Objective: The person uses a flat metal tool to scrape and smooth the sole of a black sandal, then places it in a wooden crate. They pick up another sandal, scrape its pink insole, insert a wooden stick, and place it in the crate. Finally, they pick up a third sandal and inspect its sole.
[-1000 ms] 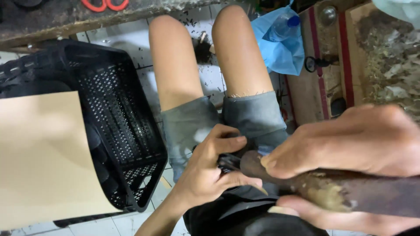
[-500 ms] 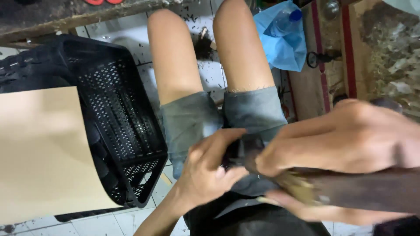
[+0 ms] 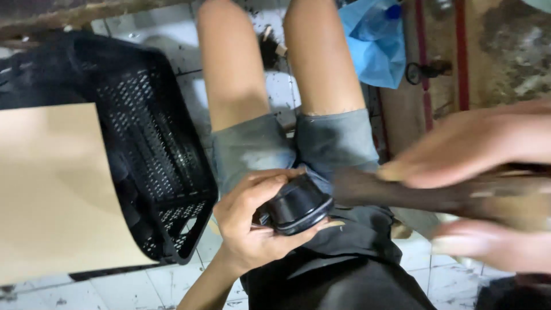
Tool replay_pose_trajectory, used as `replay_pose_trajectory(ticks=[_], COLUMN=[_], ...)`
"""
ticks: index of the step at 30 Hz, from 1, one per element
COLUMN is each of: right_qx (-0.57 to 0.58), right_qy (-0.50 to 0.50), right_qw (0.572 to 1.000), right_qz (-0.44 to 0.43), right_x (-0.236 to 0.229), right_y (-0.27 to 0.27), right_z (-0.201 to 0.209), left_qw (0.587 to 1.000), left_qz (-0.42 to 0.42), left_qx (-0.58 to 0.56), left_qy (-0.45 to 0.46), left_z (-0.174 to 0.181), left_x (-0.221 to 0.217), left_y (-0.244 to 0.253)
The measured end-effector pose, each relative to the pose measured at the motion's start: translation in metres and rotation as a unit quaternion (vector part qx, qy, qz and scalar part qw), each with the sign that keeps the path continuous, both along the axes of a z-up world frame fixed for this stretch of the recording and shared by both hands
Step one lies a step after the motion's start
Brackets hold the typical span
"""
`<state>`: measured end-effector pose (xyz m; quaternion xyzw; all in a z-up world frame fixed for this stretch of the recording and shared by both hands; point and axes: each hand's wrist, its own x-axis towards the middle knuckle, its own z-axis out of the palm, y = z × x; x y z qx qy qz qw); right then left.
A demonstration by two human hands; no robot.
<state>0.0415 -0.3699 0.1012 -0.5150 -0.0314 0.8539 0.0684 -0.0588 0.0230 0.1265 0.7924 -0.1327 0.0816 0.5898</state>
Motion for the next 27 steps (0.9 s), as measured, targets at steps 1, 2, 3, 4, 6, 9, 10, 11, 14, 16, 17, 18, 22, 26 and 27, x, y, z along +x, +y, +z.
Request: replay_pose_trajectory(ticks=[1,2,3,4,6,9,10,11,14,16,17,18,22,26,27], right_qx=[0.006,0.007,0.009,0.006,0.423,0.398,0.402,0.386,0.378,0.384,0.355,0.322,0.333,0.310,0.325], right_qy=[0.003,0.002,0.001,0.003,-0.596,-0.554,-0.551,-0.588,-0.622,-0.620,-0.592,-0.561,-0.566,-0.552,-0.556], right_qw=[1.000,1.000,1.000,1.000,0.633,0.635,0.635,0.631,0.614,0.605,0.646,0.685,0.645,0.682,0.690], right_qz=[0.010,0.016,0.021,0.018,-0.256,-0.363,-0.362,-0.327,-0.306,-0.318,-0.327,-0.335,-0.390,-0.368,-0.330], right_x=[0.008,0.005,-0.008,-0.020,-0.042,-0.036,-0.037,-0.038,-0.047,-0.049,-0.046,-0.045,-0.049,-0.052,-0.053], right_y=[0.054,0.105,0.154,0.169,0.199,0.193,0.187,0.182,0.162,0.155,0.155,0.154,0.171,0.168,0.163], right_z=[0.013,0.028,0.043,0.062,0.099,0.098,0.096,0.094,0.078,0.078,0.084,0.091,0.091,0.094,0.093], left_qw=[1.000,1.000,0.999,0.999,0.997,0.998,0.998,0.986,0.961,0.963,0.970,0.970,0.937,0.943,0.948], left_qz=[0.006,0.011,0.015,0.013,0.013,-0.062,-0.058,-0.094,-0.107,-0.087,-0.112,-0.136,-0.209,-0.246,-0.246], left_qx=[0.005,0.017,0.028,0.026,0.071,-0.018,-0.016,-0.130,-0.243,-0.245,-0.179,-0.113,-0.183,-0.182,-0.182], left_qy=[0.002,0.009,0.015,0.017,-0.017,0.006,0.006,0.045,0.079,0.074,0.120,0.168,0.212,0.127,0.093], left_z=[0.000,-0.002,-0.003,-0.005,-0.010,-0.010,-0.008,-0.007,-0.002,0.003,0.006,0.009,0.001,-0.016,-0.021], left_x=[-0.006,-0.009,-0.012,-0.010,-0.008,-0.003,0.000,0.003,0.003,0.003,0.005,0.006,0.017,0.030,0.034], left_y=[0.001,0.000,-0.002,-0.004,-0.006,-0.001,-0.003,-0.004,-0.007,-0.002,0.004,0.009,0.018,0.017,0.014])
